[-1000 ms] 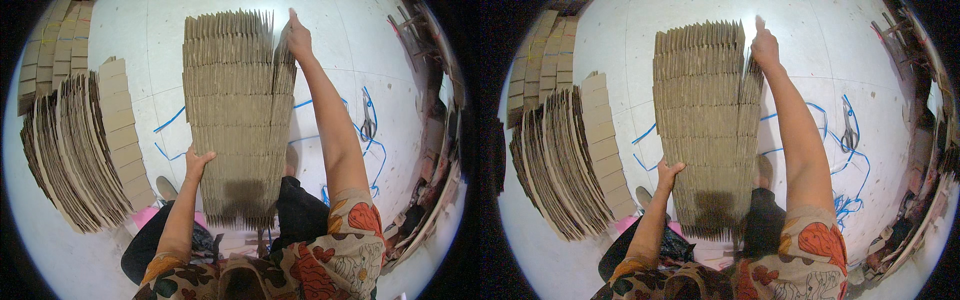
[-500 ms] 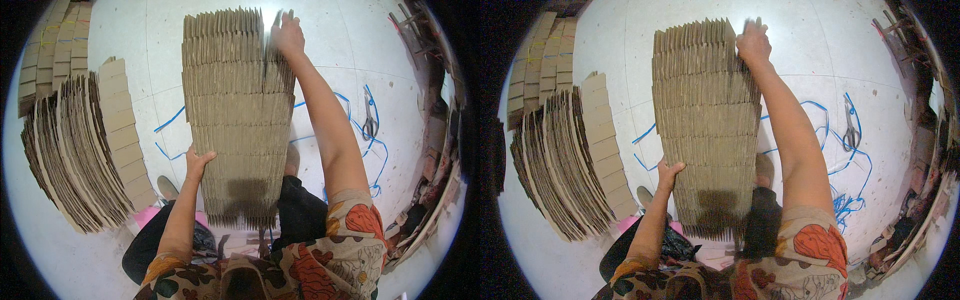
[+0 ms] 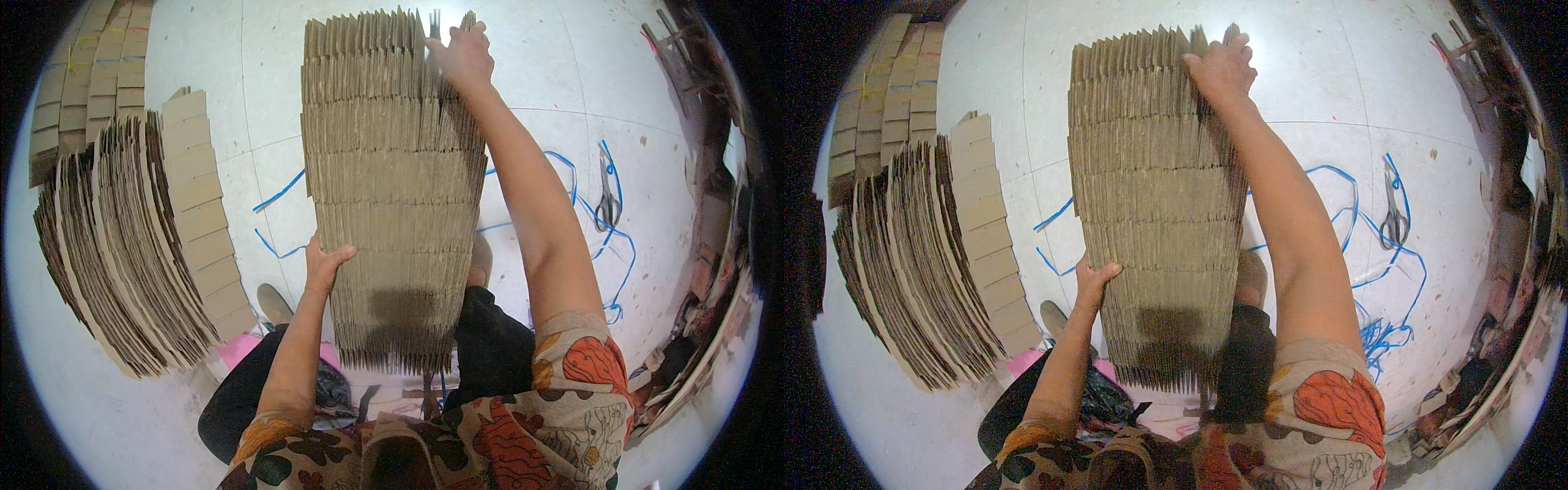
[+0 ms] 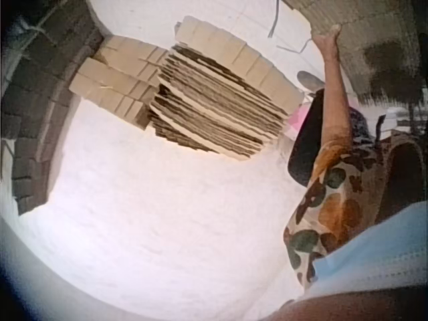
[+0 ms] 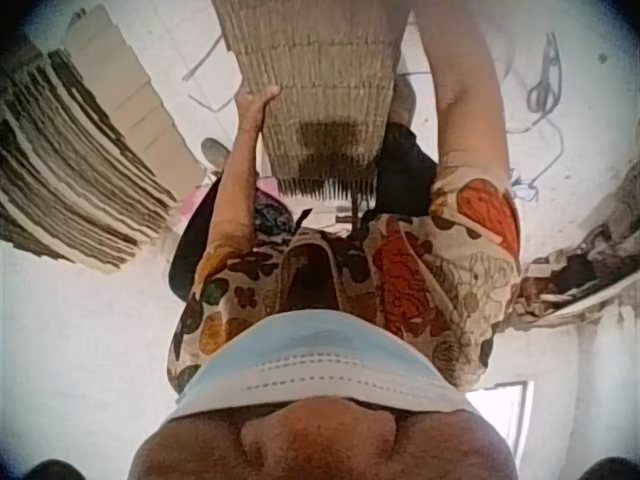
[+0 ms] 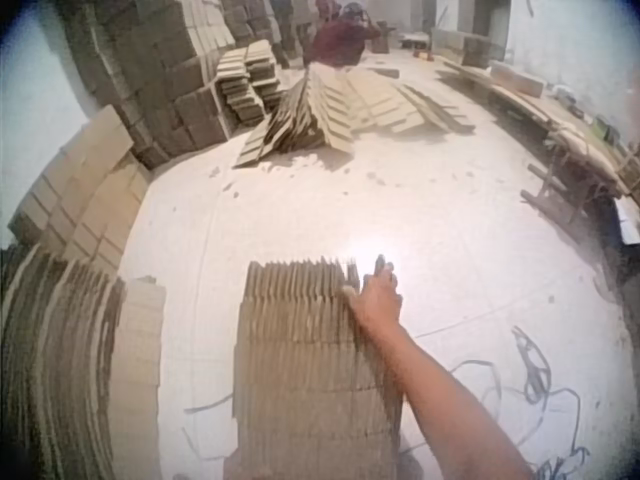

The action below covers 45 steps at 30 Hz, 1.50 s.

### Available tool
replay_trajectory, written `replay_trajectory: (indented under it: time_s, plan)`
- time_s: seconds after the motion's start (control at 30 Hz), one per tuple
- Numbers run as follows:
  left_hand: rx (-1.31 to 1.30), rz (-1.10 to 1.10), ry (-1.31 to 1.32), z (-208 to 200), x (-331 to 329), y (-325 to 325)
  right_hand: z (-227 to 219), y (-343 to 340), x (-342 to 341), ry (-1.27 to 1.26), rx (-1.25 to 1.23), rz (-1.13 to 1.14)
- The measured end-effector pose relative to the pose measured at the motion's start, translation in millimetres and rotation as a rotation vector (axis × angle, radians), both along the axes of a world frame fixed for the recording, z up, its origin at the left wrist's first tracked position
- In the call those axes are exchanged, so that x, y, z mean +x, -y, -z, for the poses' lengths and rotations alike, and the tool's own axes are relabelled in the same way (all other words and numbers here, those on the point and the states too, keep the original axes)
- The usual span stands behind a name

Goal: The person gathers stacks of flat cardboard pieces, aligns them, and ties them into bundles using blue plastic straps. They use scissors to cut the straps and place the finished bundles on the floor.

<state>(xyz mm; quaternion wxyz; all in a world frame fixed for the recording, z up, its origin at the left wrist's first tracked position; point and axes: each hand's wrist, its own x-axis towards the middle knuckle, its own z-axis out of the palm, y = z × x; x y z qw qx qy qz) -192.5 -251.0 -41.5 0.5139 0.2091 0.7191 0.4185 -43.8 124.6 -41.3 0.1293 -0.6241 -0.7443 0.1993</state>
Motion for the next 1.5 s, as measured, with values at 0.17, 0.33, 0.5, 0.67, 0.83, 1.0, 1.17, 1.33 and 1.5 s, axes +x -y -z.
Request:
replay_trajectory:
  time_s: [0.17,0.33,0.5,0.67,0.83,1.0,1.17,1.33,1.5]
  plan:
    - [-0.023,-0.026,0.035,1,-1,1,14,-2,0,-0.064,0.094,-0.042]
    - [0.002,-0.049,0.03,0,2,-1,9,8,-17,0.045,0.151,-0.006]
    - [-0.03,-0.022,-0.004,1,1,0,5,8,-19,0.127,0.081,-0.036]
    - [-0.021,-0.041,0.011,-2,2,-3,19,6,-13,0.021,0.325,-0.121]
    - [-0.005,-0.047,0.017,-3,3,-4,17,6,-17,0.091,0.548,-0.441]
    - [0.017,-0.047,0.012,-1,1,-2,13,7,-19,0.142,0.591,-0.594]
    - [-0.04,-0.04,-0.009,-3,2,-3,22,-1,-18,0.128,0.559,-0.66]
    - [-0.008,-0.039,-0.014,-4,1,-5,19,-3,-21,0.001,0.605,-0.696]
    - [-0.074,0.0,-0.089,-1,-1,-1,13,0,-26,0.189,0.505,-0.727]
